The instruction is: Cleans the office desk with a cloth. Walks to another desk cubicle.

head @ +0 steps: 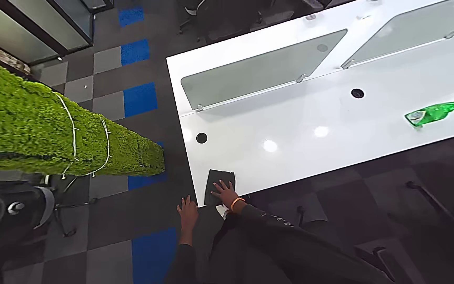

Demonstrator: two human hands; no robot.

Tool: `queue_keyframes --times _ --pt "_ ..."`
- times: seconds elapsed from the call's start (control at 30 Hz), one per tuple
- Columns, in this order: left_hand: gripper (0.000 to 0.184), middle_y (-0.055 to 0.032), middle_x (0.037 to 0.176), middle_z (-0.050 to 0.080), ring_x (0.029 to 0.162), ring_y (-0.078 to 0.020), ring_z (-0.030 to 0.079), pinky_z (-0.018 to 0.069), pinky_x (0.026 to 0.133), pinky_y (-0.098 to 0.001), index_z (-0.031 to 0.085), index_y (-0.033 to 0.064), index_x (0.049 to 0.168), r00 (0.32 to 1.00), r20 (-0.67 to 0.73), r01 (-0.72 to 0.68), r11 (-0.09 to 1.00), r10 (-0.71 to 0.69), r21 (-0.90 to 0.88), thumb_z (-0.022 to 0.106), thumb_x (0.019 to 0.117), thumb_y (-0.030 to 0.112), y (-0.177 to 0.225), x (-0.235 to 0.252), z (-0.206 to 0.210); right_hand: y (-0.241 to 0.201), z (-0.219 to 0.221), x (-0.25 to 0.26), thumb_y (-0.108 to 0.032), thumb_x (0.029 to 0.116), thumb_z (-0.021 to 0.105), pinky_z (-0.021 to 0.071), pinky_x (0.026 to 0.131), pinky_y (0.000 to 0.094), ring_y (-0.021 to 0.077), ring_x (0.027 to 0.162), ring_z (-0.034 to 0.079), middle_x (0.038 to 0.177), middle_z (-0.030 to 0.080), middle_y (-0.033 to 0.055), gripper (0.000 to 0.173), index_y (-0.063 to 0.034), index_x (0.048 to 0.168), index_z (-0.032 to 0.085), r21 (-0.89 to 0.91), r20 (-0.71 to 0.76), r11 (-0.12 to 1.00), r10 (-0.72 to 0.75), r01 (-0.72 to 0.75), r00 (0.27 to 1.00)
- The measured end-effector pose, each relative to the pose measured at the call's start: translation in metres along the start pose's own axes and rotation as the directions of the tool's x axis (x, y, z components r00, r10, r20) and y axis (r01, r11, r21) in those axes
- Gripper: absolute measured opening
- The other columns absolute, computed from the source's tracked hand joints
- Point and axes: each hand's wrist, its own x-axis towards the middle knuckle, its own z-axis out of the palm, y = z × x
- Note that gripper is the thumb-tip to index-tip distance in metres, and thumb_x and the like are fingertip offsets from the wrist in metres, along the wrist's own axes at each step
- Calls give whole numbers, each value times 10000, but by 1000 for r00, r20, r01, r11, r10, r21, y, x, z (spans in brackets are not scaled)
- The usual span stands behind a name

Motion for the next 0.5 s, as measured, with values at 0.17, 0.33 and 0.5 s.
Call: queue_keyframes --times 0.17,0.33,0.5 --pt "339 -18 1645 388 1566 -335 219 193 1196 -694 756 100 1138 999 38 -39 992 34 121 606 981 360 -2 3 0 77 18 -72 8 941 608 195 1171 779 410 1570 201 1697 296 46 693 -350 1526 502 47 -159 997 75 -68 984" --pt "356 -10 1623 425 1561 -308 243 202 1199 -679 747 105 1153 993 18 -114 989 113 93 601 979 379 18 15 -6 153 15 -145 39 901 609 241 1193 720 371 1578 199 1700 289 21 740 -350 1522 509 153 -156 921 381 -359 911" --pt "419 -42 1656 364 1557 -318 251 236 1200 -644 674 148 1334 980 21 -196 980 197 -20 636 969 352 43 27 -6 179 1 -158 46 865 620 296 1189 674 349 1580 203 1701 284 -18 755 -349 1503 534 233 -81 850 500 -472 862"
